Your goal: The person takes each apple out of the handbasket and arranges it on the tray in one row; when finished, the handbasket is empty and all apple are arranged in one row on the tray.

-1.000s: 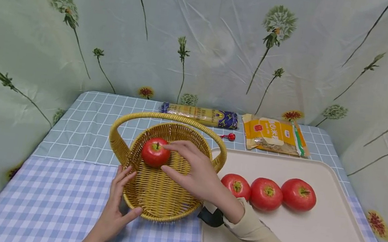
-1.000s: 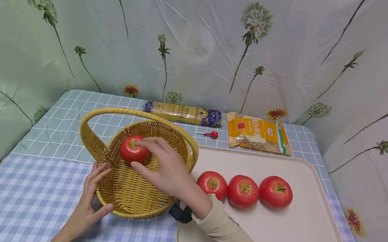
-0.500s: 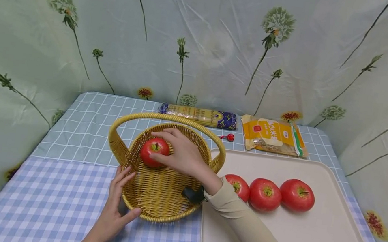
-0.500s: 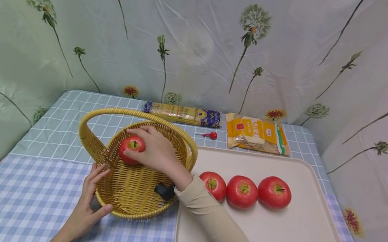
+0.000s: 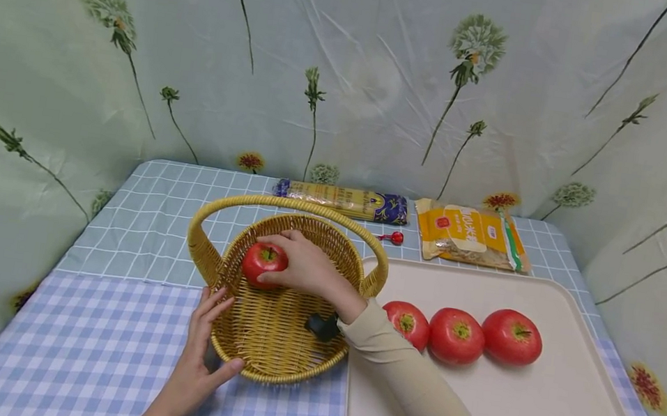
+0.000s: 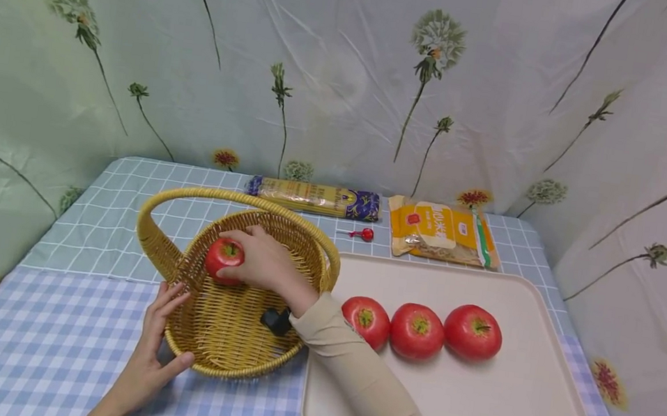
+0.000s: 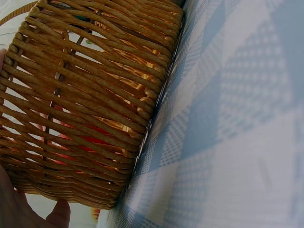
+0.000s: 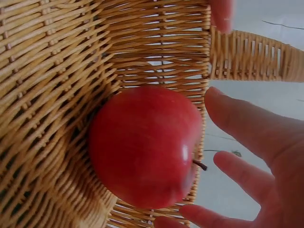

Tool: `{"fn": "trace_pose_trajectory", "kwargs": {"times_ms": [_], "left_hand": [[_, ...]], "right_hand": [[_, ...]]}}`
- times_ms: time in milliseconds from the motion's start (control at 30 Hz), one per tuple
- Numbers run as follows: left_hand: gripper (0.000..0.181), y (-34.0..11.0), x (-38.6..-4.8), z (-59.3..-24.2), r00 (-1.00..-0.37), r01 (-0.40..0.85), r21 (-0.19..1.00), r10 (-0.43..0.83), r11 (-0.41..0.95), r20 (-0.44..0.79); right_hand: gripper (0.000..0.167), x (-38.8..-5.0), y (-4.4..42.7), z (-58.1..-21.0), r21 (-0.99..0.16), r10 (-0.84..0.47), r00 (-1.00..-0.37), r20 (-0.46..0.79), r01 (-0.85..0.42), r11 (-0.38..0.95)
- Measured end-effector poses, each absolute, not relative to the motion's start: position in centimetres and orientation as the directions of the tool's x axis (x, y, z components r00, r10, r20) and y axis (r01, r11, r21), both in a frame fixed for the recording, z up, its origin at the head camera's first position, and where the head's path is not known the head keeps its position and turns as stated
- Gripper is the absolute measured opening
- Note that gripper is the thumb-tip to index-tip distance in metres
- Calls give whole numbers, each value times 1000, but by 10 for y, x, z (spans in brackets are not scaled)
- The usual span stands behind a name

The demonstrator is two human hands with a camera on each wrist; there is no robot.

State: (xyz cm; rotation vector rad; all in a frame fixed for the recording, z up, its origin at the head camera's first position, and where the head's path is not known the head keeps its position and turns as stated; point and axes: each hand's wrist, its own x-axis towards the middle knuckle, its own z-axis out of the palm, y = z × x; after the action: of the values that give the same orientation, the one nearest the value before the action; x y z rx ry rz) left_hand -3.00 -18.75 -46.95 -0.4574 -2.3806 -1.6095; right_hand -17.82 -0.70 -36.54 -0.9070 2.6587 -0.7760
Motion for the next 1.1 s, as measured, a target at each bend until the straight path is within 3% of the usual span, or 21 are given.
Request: {"fn": "trace_pose_trajectory", "kwargs": {"times_ms": [300, 1100], "left_hand": [[83, -187, -30, -470, -924, 381, 855, 124, 351, 361], [83, -188, -31, -471, -927, 375, 854, 125, 360, 355]], "right_hand": [[63, -180, -13, -378, -543, -610, -787, -93, -473, 694], [64, -185, -16, -388, -574, -584, -807, -90, -438, 692]]}}
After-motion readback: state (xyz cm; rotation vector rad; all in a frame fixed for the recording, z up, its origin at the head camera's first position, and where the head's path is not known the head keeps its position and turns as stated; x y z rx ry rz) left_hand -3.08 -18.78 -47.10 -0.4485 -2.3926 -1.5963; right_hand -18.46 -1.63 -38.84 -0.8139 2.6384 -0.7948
